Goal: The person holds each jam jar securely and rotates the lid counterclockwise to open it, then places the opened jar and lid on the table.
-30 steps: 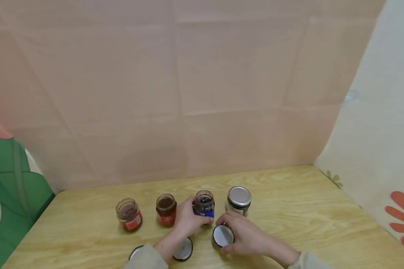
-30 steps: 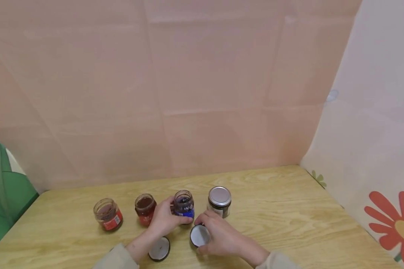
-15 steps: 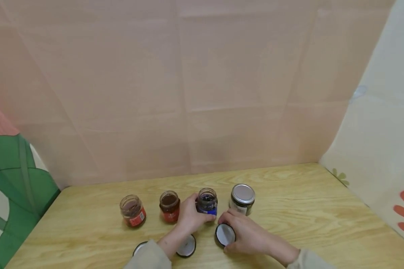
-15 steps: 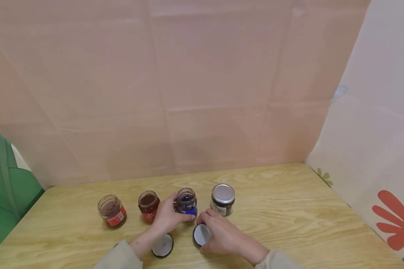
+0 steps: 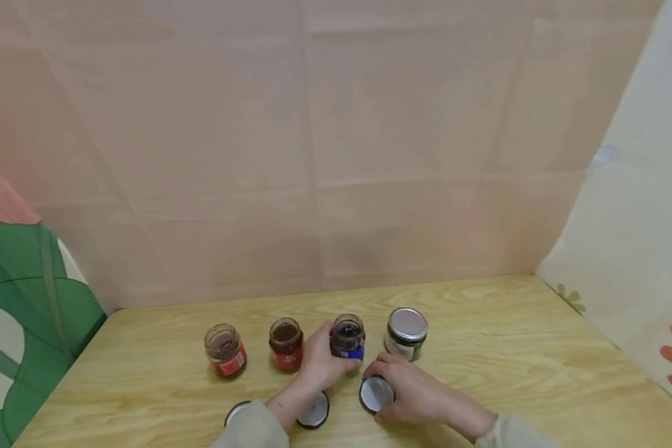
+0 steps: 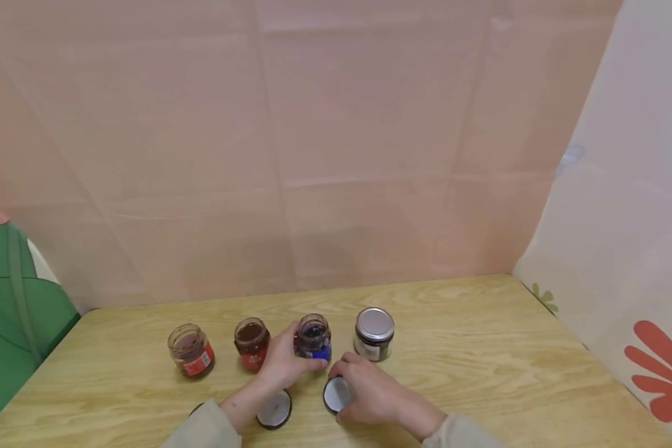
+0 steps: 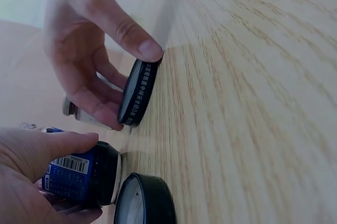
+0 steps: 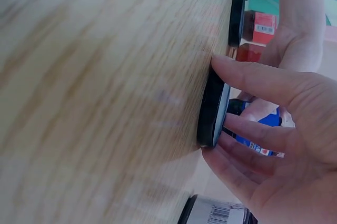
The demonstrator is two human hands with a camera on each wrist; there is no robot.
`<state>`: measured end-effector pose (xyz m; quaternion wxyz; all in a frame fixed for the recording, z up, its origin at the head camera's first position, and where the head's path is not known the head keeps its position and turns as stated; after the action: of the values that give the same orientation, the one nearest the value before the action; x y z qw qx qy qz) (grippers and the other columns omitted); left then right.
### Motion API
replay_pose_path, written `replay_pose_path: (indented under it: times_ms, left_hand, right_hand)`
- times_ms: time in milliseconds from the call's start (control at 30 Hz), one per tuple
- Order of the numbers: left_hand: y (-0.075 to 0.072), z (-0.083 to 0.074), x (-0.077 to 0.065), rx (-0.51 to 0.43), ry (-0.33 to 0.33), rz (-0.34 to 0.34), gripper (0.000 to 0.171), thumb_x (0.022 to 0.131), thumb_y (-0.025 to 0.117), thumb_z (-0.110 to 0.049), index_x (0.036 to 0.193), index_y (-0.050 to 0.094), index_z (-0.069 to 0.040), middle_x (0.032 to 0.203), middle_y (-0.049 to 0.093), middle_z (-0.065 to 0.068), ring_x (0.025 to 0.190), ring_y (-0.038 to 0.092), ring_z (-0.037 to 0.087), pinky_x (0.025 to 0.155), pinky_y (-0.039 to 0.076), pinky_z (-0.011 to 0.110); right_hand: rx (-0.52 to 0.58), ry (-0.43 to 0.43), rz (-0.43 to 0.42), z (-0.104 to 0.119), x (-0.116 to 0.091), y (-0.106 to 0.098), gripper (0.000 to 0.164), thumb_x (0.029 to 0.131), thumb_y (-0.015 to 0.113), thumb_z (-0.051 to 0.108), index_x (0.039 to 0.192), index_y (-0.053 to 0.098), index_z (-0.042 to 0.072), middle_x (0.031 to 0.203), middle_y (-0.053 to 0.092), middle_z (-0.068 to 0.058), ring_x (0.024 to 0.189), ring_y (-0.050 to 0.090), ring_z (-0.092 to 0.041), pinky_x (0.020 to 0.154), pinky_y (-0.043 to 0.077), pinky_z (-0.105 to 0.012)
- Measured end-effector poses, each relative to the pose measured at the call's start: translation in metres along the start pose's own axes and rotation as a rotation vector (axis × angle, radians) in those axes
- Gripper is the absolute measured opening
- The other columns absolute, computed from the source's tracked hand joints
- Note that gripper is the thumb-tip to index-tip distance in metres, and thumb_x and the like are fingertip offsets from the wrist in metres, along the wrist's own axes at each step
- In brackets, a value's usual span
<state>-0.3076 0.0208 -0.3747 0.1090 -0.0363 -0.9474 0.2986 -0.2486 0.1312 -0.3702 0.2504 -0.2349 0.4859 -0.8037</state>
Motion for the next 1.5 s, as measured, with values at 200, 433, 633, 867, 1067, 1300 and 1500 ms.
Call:
replay_pose_path:
  times_ms: [200, 433, 633, 867, 1067, 1300, 1500]
  left_hand:
    - [0.001, -0.004, 0.001, -0.008, 0.003, 0.004, 0.062, 0.059, 0.089, -0.01, 0.111, 0.057, -0.003, 0.104, 0.066, 0.013, 0.102, 0.06, 0.032, 0.093, 0.046, 0.05]
    - [0.002, -0.006, 0.002, -0.005, -0.011, -0.009, 0.064, 0.061, 0.088, -0.009, 0.115, 0.055, -0.001, 0.107, 0.065, 0.015, 0.104, 0.06, 0.035, 0.094, 0.045, 0.052]
    - [0.002, -0.012, 0.0, 0.014, 0.001, -0.058, 0.063, 0.06, 0.087, -0.009, 0.113, 0.053, -0.003, 0.103, 0.066, 0.014, 0.098, 0.062, 0.034, 0.087, 0.049, 0.049]
    - [-0.004, -0.025, -0.005, -0.002, 0.045, -0.095, 0.067, 0.066, 0.084, -0.015, 0.122, 0.05, 0.001, 0.114, 0.062, 0.017, 0.108, 0.059, 0.036, 0.092, 0.046, 0.051]
    - [-0.006, -0.041, -0.004, -0.006, 0.082, -0.091, 0.079, 0.07, 0.081, -0.014, 0.136, 0.041, 0.002, 0.132, 0.051, 0.022, 0.119, 0.051, 0.039, 0.098, 0.042, 0.053]
    - [-0.005, -0.056, -0.005, 0.024, 0.102, -0.061, 0.081, 0.071, 0.081, -0.013, 0.139, 0.039, 0.002, 0.141, 0.042, 0.025, 0.131, 0.038, 0.045, 0.106, 0.032, 0.059]
    - [-0.008, -0.072, -0.009, 0.09, 0.18, -0.095, 0.081, 0.069, 0.083, -0.011, 0.137, 0.041, 0.002, 0.141, 0.042, 0.025, 0.136, 0.031, 0.044, 0.114, 0.018, 0.057]
  right_hand:
    - [0.014, 0.029, 0.049, -0.003, 0.0, 0.001, 0.05, 0.066, 0.085, 0.023, 0.108, 0.065, 0.009, 0.103, 0.058, 0.002, 0.094, 0.054, -0.01, 0.081, 0.049, -0.026]
    - [-0.004, 0.012, 0.04, 0.0, 0.001, -0.003, 0.052, 0.065, 0.085, 0.023, 0.111, 0.064, 0.008, 0.103, 0.057, 0.001, 0.093, 0.054, -0.01, 0.079, 0.049, -0.026]
    - [-0.021, 0.0, 0.025, 0.001, 0.001, -0.004, 0.055, 0.065, 0.085, 0.023, 0.113, 0.063, 0.007, 0.104, 0.058, 0.0, 0.094, 0.054, -0.011, 0.081, 0.049, -0.027]
    - [-0.045, -0.048, -0.024, 0.005, -0.006, -0.004, 0.055, 0.064, 0.085, 0.022, 0.111, 0.062, 0.006, 0.105, 0.06, -0.001, 0.095, 0.055, -0.01, 0.082, 0.049, -0.026]
    - [-0.027, -0.03, -0.037, 0.002, -0.016, -0.013, 0.057, 0.067, 0.084, 0.022, 0.116, 0.061, 0.004, 0.111, 0.061, -0.004, 0.101, 0.057, -0.014, 0.085, 0.05, -0.03]
    - [0.003, 0.004, -0.063, -0.003, -0.025, -0.035, 0.052, 0.071, 0.082, 0.02, 0.116, 0.062, 0.005, 0.116, 0.06, -0.008, 0.098, 0.061, -0.025, 0.08, 0.053, -0.033]
    - [0.018, -0.065, -0.151, 0.002, -0.034, -0.057, 0.043, 0.075, 0.078, 0.012, 0.114, 0.062, 0.004, 0.113, 0.062, -0.009, 0.095, 0.062, -0.023, 0.075, 0.054, -0.03]
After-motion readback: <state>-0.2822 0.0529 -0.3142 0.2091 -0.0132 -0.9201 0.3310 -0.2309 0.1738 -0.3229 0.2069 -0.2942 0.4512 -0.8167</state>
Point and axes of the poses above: each hand's wrist, its own x-axis towards the middle knuckle, its own y-axis out of the palm, z = x × y, the point moved 10 cm from there along x, towards the middle knuckle
